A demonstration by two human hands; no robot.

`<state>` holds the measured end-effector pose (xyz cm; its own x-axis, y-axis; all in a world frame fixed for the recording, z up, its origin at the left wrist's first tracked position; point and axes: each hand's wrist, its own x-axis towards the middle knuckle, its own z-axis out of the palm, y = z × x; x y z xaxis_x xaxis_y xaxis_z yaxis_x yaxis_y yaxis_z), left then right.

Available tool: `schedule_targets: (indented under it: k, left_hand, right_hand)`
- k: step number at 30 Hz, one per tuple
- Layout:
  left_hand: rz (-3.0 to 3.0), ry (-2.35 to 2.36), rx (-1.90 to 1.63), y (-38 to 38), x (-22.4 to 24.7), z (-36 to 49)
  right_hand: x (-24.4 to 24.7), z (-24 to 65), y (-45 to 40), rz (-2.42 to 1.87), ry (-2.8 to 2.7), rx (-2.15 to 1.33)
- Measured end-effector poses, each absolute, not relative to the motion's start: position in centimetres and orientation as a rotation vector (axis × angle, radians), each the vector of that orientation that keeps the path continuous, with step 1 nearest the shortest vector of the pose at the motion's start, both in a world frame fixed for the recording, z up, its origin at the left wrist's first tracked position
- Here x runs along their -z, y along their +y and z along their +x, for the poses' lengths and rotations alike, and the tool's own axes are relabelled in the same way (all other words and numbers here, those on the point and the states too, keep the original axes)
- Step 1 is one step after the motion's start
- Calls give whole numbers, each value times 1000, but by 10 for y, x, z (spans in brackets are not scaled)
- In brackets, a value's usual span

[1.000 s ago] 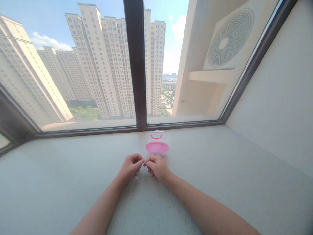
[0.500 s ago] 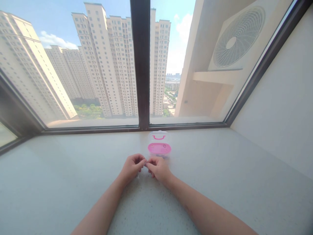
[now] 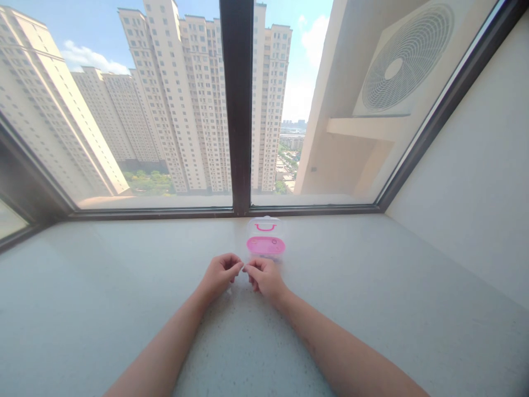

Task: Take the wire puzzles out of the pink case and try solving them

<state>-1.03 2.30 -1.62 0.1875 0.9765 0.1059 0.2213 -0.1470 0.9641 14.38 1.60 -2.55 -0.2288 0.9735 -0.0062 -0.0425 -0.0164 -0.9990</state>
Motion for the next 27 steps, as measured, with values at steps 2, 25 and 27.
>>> schedule_targets:
  k: [2, 25, 27]
  left_hand:
    - [1550, 1176, -1046, 23, 15, -10]
    - [1540, 1179, -993, 22, 10, -12]
    - [1542, 1181, -989, 22, 9, -11]
  right_hand:
    - [26, 144, 17, -1066, -1346, -1399]
    - [34, 145, 19, -1022, -1397, -1371]
    - [34, 146, 19, -1009, -1408, -1367]
